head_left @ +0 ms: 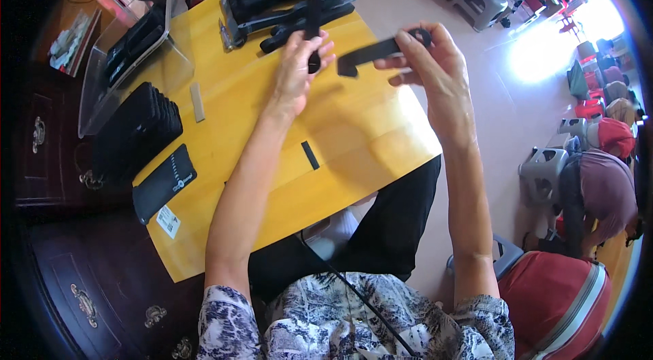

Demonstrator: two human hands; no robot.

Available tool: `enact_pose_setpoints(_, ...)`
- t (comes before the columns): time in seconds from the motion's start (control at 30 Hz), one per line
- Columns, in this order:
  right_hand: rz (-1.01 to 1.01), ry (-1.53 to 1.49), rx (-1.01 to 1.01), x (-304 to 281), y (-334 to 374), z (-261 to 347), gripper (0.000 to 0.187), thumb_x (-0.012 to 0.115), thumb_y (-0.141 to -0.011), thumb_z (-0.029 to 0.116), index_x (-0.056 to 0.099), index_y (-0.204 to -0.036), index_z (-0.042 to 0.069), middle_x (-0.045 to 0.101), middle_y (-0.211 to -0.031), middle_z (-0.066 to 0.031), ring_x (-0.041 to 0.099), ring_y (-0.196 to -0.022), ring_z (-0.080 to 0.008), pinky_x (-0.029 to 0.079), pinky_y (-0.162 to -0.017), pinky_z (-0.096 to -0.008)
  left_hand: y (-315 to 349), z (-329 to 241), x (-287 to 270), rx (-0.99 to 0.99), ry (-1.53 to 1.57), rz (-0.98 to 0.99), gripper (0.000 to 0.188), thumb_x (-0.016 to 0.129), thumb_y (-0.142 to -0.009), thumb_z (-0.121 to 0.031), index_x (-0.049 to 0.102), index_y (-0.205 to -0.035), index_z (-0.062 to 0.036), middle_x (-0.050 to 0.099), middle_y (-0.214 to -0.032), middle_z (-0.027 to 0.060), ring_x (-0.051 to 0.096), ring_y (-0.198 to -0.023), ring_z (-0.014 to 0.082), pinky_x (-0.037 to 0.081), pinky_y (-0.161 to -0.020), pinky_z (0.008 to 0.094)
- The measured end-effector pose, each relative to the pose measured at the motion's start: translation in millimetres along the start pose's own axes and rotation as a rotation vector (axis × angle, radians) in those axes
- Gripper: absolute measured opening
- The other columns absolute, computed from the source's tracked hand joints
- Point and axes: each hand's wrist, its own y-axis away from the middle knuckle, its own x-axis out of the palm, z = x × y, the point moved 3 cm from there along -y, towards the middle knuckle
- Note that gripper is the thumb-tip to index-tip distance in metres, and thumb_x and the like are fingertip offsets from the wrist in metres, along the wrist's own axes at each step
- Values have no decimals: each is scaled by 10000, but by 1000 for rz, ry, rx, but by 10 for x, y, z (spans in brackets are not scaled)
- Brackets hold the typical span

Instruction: Inspecting and organizing black cable storage straps on a desk.

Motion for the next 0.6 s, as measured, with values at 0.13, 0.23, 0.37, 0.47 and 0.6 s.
enact_pose_setpoints(0.13,166,-274,-30,227,-125,-8,232,599,-931,203,525,-1055,21,637,-941,-80,697,-839,-190,559,-648,-238,491,-452,-155,250,-175,-111,251,536,-933,-217,534,-1115,-43,613,-1154,141,569,-1120,204,447,-958,344)
enact_pose_setpoints(0.23,166,-514,102,243,-280,-352,232,593,-931,172,514,-1080,12,641,-938,-90,700,-821,-199,567,-663,-228,770,-662,-365,321,-283,-168,262,509,-943,-210,526,-1130,-27,611,-1153,155,563,-1140,213,425,-991,355)
enact_pose_setpoints(0.37,7,-104,188,6,-267,-893,204,607,-910,152,544,-1028,-3,653,-868,-86,691,-788,-169,548,-658,-212,1069,-657,-409,305,-310,-173,232,452,-955,-126,501,-1150,-10,579,-1204,191,563,-1148,253,440,-993,364)
enact_pose_setpoints(0.47,-65,298,201,-133,-224,-975,196,637,-861,148,579,-973,-2,665,-790,-93,671,-746,-154,530,-655,-246,1153,-563,-311,172,-212,-124,234,453,-956,-130,501,-1152,-11,573,-1214,194,559,-1157,254,448,-981,367)
enact_pose_setpoints(0.6,-162,629,-18,-196,-208,-979,238,673,-800,167,600,-977,27,669,-748,-112,658,-711,-215,516,-687,-328,1081,-280,-77,63,-147,-28,252,479,-951,-163,506,-1151,-12,560,-1238,195,551,-1167,257,451,-977,366)
